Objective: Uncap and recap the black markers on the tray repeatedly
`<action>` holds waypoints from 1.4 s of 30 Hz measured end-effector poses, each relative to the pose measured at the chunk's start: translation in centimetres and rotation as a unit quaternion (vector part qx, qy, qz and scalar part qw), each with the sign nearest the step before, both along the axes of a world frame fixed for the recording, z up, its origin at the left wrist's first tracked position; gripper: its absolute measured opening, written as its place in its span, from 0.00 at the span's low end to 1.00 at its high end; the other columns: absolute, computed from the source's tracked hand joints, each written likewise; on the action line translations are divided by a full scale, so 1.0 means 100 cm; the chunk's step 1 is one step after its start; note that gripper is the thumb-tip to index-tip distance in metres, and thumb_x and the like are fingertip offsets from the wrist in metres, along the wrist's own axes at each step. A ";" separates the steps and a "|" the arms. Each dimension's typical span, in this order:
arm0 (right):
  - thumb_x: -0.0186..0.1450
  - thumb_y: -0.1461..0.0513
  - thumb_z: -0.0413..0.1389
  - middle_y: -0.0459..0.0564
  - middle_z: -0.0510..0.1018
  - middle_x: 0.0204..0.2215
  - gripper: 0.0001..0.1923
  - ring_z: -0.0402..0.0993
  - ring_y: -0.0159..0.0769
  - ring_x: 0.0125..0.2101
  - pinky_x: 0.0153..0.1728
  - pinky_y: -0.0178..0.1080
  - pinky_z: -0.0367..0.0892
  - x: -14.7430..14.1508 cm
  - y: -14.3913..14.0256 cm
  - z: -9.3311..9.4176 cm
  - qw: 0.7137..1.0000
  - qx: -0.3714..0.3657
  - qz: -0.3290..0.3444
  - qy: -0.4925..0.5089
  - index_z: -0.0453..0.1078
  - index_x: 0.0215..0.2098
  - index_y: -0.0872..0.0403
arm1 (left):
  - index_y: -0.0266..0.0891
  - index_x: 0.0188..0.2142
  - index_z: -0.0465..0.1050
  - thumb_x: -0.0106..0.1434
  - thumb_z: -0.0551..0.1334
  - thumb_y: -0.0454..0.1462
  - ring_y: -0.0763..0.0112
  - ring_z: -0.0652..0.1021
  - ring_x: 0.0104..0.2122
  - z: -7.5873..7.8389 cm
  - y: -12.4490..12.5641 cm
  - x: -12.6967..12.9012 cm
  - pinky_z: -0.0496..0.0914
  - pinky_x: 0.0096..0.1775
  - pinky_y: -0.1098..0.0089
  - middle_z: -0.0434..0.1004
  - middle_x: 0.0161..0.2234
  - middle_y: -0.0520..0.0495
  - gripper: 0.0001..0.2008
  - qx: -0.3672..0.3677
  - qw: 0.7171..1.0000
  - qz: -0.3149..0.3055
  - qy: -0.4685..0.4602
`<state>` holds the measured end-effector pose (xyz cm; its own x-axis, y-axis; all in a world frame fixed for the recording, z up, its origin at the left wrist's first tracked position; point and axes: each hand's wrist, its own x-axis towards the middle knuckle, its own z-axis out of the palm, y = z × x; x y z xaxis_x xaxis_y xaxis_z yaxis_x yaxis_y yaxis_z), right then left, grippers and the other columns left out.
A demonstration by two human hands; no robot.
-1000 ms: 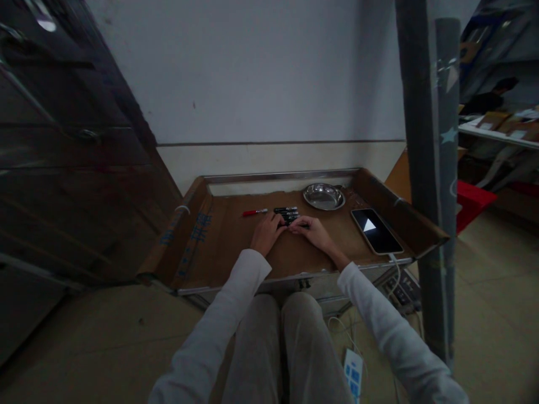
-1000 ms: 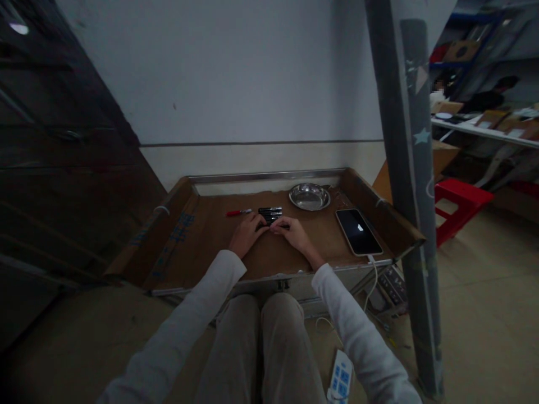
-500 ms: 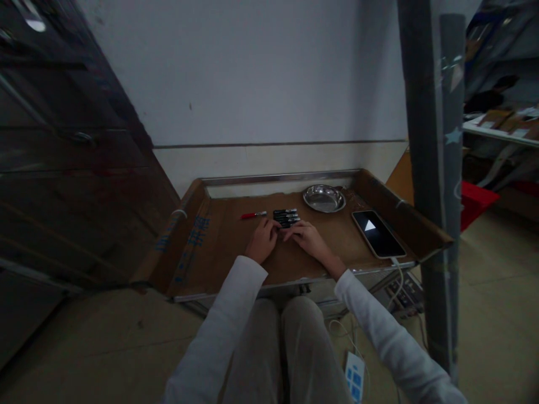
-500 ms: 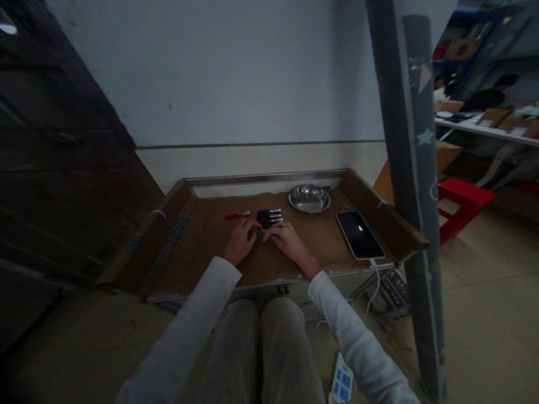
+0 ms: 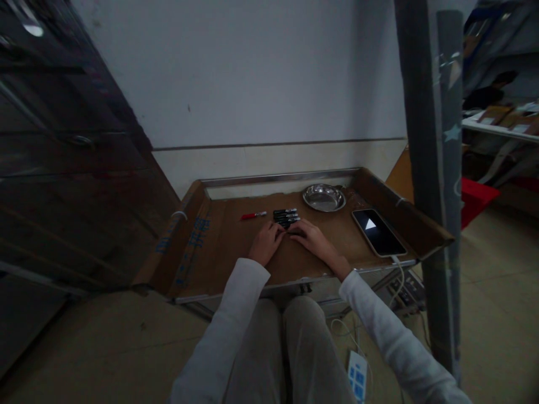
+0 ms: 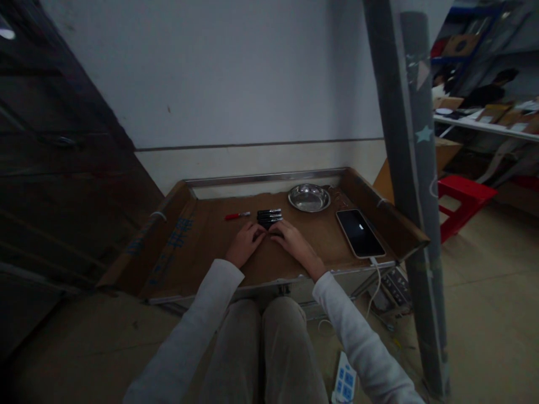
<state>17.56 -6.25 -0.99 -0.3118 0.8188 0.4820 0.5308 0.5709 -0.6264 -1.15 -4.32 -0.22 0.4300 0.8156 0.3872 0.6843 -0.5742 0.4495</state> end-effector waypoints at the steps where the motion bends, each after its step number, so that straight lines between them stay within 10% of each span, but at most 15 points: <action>1: 0.62 0.63 0.55 0.51 0.72 0.40 0.09 0.70 0.37 0.42 0.46 0.40 0.65 0.002 -0.001 -0.001 1.000 0.006 -0.009 -0.006 0.69 0.42 0.52 | 0.40 0.39 0.68 0.63 0.56 0.34 0.69 0.72 0.37 0.000 0.000 0.002 0.68 0.43 0.66 0.66 0.37 0.48 0.05 0.006 1.000 0.010 0.000; 15: 0.64 0.63 0.52 0.53 0.72 0.33 0.04 0.67 0.41 0.37 0.41 0.42 0.63 0.002 0.015 -0.011 0.983 0.036 -0.160 -0.083 0.69 0.35 0.54 | 0.39 0.36 0.65 0.63 0.54 0.32 0.70 0.72 0.34 0.004 0.002 0.010 0.68 0.40 0.68 0.65 0.37 0.48 0.03 0.021 0.998 0.059 0.027; 33: 0.64 0.62 0.50 0.52 0.72 0.32 0.08 0.67 0.39 0.36 0.39 0.39 0.62 0.000 0.010 -0.011 0.984 0.036 -0.168 -0.045 0.71 0.34 0.54 | 0.39 0.37 0.66 0.63 0.54 0.34 0.70 0.73 0.35 0.003 0.003 0.007 0.69 0.42 0.67 0.66 0.38 0.46 0.03 0.014 0.997 0.070 -0.010; 42: 0.67 0.58 0.48 0.50 0.73 0.32 0.12 0.68 0.36 0.34 0.38 0.38 0.61 -0.005 0.005 -0.004 0.991 0.016 -0.126 -0.036 0.72 0.37 0.52 | 0.39 0.55 0.58 0.59 0.56 0.31 0.50 0.65 0.52 0.009 0.016 -0.015 0.62 0.50 0.54 0.57 0.57 0.34 0.23 0.145 0.957 0.245 0.062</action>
<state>17.08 -5.75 -1.39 -0.1344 0.8594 0.4934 0.7019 0.4340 -0.5648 -2.64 -2.73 0.70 0.0813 0.7972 0.5982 0.9411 -0.2591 0.2173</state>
